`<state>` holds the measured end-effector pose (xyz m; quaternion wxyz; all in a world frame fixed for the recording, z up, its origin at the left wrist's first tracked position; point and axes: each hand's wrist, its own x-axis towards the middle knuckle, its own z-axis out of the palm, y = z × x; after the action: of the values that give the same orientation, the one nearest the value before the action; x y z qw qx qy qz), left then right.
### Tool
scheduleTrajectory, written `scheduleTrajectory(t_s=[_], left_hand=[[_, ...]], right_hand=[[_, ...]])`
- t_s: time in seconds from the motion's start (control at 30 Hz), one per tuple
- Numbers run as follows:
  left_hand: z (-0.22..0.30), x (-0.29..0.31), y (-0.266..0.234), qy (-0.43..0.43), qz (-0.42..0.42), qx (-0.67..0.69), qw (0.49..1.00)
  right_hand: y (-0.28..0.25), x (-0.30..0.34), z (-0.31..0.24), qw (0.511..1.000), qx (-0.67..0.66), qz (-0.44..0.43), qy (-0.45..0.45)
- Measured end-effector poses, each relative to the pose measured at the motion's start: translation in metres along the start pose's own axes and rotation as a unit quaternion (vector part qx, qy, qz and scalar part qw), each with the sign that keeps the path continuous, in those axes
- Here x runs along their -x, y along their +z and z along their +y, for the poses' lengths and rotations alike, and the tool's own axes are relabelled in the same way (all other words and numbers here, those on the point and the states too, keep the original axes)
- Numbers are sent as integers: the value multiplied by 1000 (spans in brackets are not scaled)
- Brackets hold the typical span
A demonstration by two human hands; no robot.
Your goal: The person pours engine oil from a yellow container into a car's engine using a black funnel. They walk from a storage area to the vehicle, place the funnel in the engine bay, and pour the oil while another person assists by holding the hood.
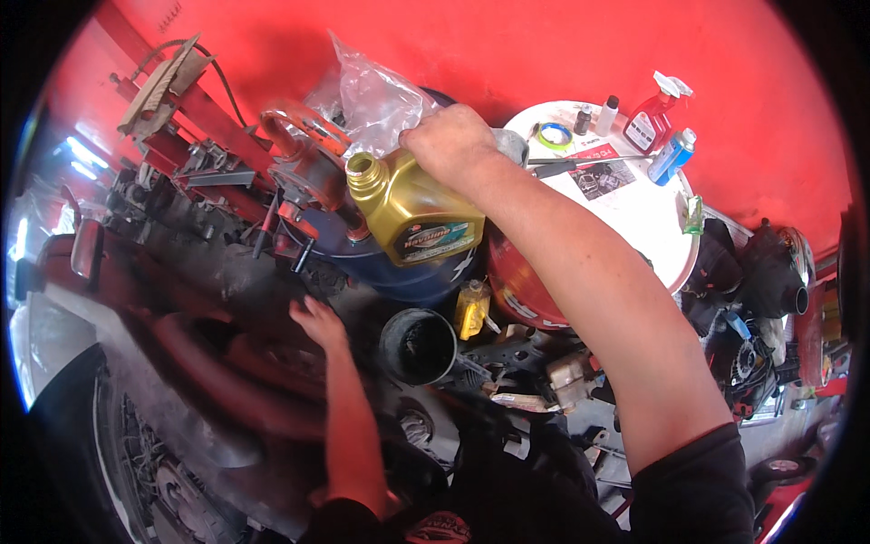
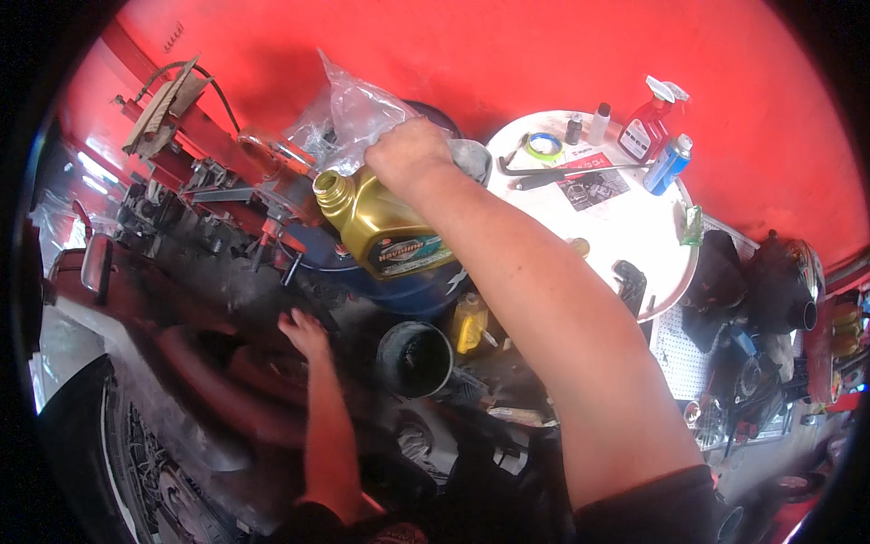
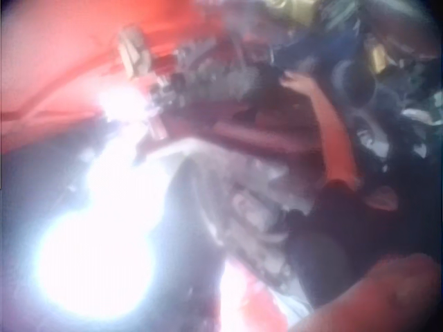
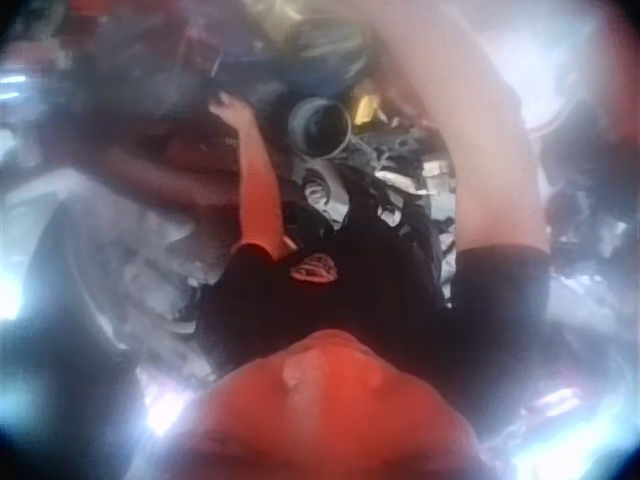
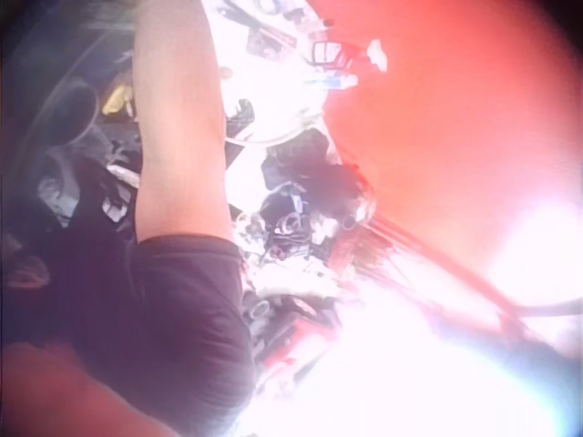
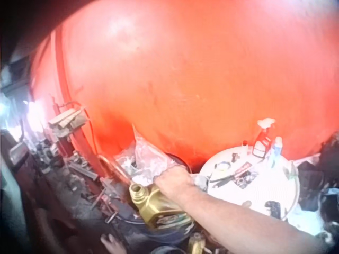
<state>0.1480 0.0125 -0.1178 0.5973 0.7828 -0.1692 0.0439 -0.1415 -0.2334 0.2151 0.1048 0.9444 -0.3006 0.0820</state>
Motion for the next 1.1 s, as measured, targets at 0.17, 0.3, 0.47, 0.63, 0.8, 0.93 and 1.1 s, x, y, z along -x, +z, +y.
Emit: scheduleTrajectory(t_s=[0.17,0.3,0.47,0.63,0.8,0.93,1.1], left_hand=[[-4,168,-51,-346,-160,211,900],[-89,259,-88,-287,-257,61,921],[-67,282,-102,-285,-347,3,894],[-102,267,-94,-139,-360,-103,917],[-96,265,-97,-176,-395,-88,897],[-98,283,-111,-139,-385,-53,911],[-44,294,-120,-174,-433,-97,879]], right_hand=[[8,2,8,1000,4,-11,0],[4,2,8,1000,2,-1,-6],[6,-1,7,1000,21,-20,-9],[4,-6,7,999,26,-13,-13],[1,-7,4,999,7,-44,16],[-2,-7,4,999,7,-42,20],[3,-7,7,999,20,-46,20]])
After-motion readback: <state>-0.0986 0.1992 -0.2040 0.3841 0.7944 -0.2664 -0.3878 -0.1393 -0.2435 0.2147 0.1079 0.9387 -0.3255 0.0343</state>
